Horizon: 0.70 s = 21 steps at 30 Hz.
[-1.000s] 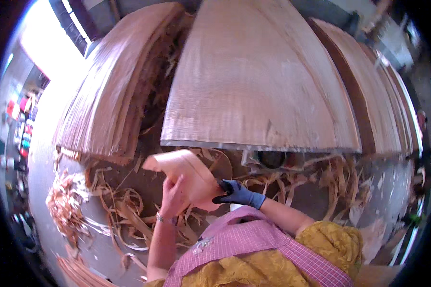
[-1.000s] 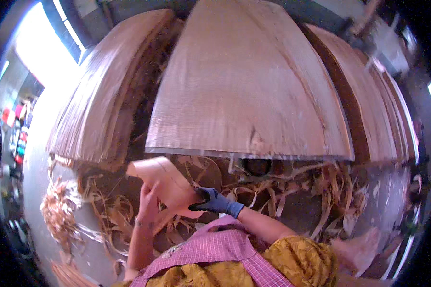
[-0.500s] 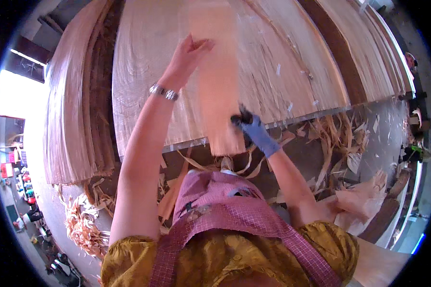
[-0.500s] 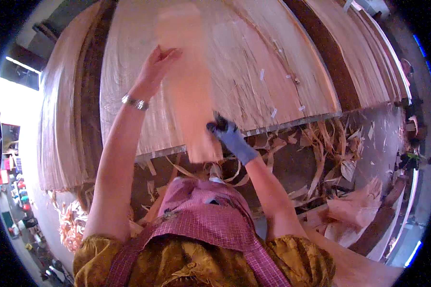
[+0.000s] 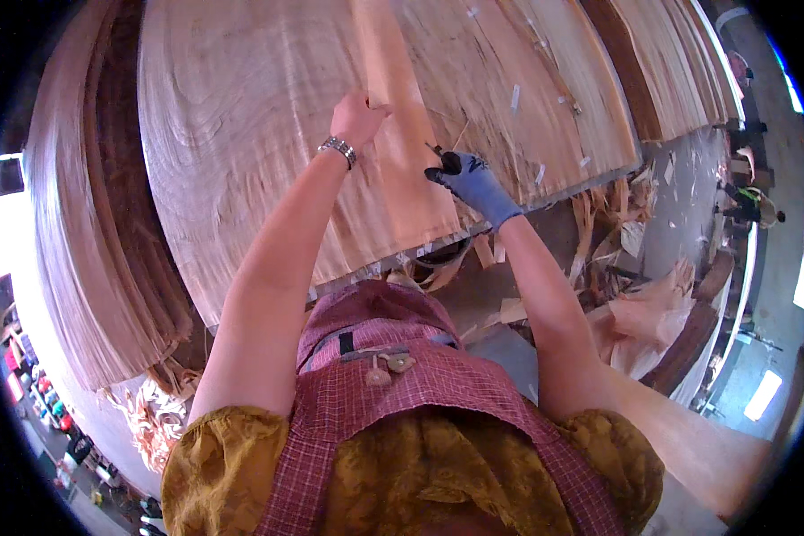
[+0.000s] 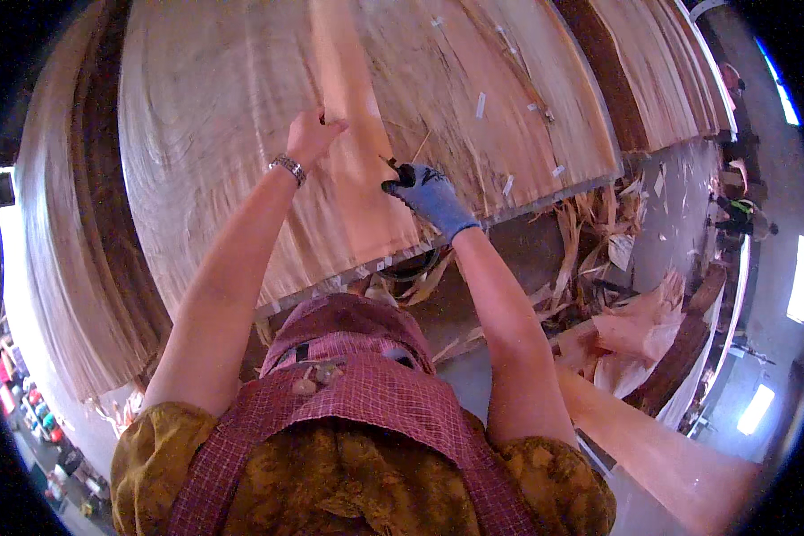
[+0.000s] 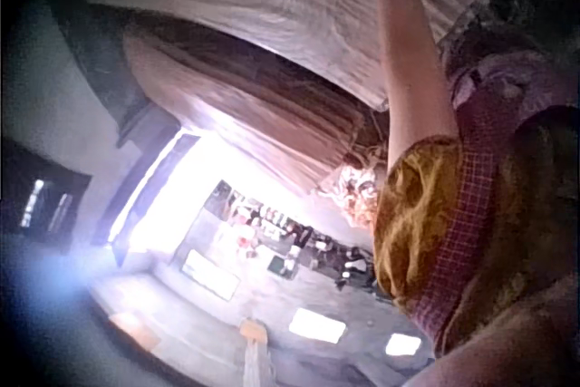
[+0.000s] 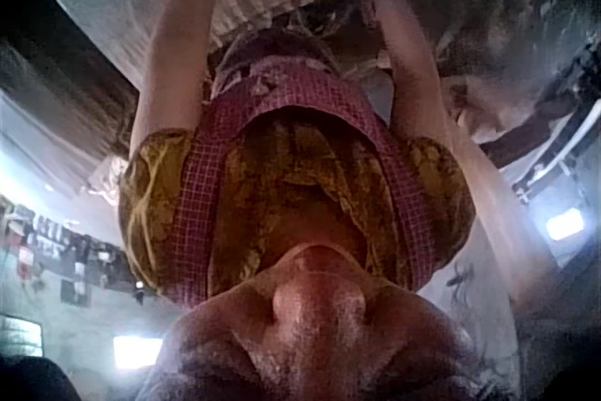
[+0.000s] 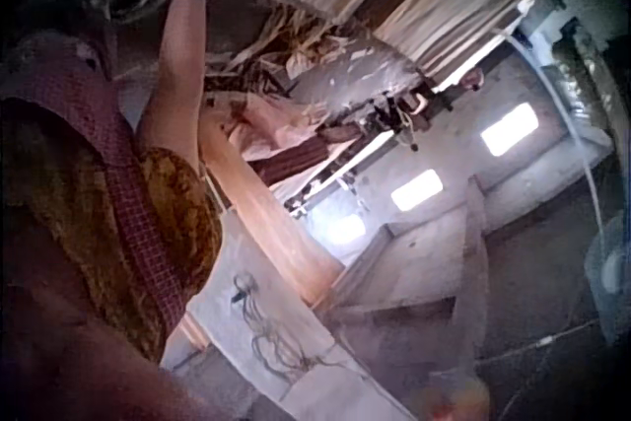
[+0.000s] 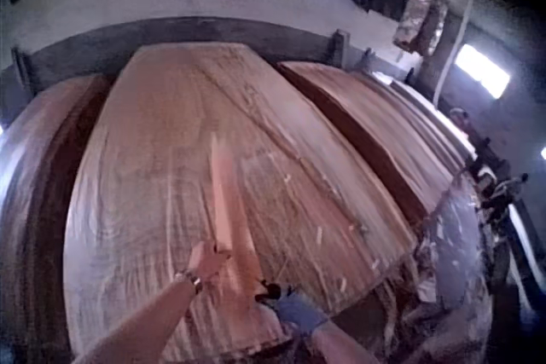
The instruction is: The person uses a hand tool to cut and peel thin strips of wood veneer from larger sheets, discarding the scraps onto the floor.
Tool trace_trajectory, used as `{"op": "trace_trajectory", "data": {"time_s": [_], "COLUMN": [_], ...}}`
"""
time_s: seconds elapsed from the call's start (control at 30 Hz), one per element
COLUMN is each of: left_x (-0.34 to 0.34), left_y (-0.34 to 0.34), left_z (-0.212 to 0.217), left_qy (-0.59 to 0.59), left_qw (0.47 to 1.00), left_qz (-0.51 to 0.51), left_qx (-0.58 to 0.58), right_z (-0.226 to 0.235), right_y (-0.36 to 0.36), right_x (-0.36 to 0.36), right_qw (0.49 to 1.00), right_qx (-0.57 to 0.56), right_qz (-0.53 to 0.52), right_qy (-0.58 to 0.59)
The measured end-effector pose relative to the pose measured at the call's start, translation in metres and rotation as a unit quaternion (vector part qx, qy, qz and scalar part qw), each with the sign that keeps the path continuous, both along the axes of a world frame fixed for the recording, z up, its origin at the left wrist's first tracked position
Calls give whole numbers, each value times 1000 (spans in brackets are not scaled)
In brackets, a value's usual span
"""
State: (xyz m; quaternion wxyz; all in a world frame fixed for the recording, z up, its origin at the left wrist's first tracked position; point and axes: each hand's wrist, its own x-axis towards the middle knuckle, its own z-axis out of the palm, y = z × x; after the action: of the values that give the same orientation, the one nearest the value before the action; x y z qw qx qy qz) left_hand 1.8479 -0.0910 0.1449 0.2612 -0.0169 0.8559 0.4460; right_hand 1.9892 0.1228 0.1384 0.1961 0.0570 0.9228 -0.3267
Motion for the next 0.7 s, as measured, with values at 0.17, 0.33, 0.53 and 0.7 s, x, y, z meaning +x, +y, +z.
{"op": "trace_trajectory", "data": {"time_s": [0.17, 0.33, 0.53, 0.7], "left_x": [-1, 7, 19, 4], "left_y": [-3, -2, 8, -8], "left_z": [-17, -2, 15, -30], "left_qy": [60, 102, 170, 461], "left_qw": [993, 985, 961, 841], "left_qz": [-42, -43, -40, -196], "left_qx": [-97, -133, -213, -204], "right_z": [7, 9, 4, 9], "right_y": [-10, -13, -12, -17], "right_x": [-2, -4, 4, 8], "right_qw": [997, 998, 995, 990], "right_qx": [73, 66, 64, 56], "right_qz": [6, 7, 13, -65], "right_qy": [-9, -4, 75, 108]}}
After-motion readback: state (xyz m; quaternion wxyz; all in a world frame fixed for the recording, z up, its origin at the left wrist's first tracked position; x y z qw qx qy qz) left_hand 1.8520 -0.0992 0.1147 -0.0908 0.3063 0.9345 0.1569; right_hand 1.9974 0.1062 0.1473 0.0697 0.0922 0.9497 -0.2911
